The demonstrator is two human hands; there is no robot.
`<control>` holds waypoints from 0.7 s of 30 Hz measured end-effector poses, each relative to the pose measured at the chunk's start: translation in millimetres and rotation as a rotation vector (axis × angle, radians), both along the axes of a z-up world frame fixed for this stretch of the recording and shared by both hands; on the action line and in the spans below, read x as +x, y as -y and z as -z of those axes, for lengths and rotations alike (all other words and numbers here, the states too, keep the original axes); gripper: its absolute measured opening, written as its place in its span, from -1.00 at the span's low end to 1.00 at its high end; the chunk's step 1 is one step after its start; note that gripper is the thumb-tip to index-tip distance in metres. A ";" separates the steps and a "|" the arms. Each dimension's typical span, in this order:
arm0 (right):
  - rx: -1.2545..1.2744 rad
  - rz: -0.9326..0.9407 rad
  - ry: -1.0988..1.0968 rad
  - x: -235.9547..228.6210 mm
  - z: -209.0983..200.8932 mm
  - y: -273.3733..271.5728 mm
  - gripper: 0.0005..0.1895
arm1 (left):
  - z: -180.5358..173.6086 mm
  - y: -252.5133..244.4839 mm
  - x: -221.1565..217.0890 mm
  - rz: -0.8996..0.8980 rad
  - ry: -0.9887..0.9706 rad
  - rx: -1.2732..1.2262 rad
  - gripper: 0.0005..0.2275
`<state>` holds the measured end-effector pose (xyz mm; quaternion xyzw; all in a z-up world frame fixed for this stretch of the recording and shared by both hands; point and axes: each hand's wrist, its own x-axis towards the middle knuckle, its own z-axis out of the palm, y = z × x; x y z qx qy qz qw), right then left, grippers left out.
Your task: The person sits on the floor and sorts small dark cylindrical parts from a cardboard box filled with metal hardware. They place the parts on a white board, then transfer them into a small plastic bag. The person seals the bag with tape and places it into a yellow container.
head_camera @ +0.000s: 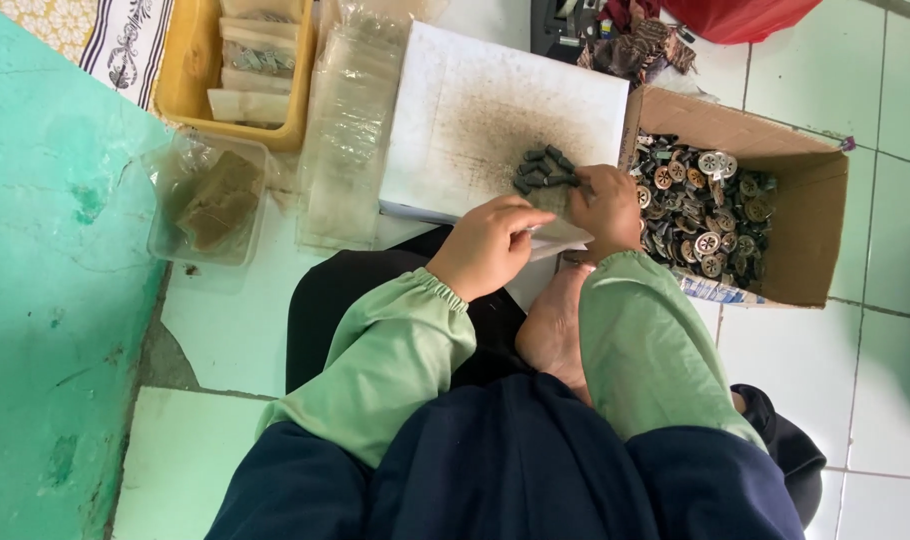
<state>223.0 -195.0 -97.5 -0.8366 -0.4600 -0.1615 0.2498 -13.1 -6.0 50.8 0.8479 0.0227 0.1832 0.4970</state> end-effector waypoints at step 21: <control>-0.018 0.010 -0.304 -59.2 -106.4 -28.6 -0.82 | 2.8 -0.5 0.3 0.011 -0.065 0.030 -0.72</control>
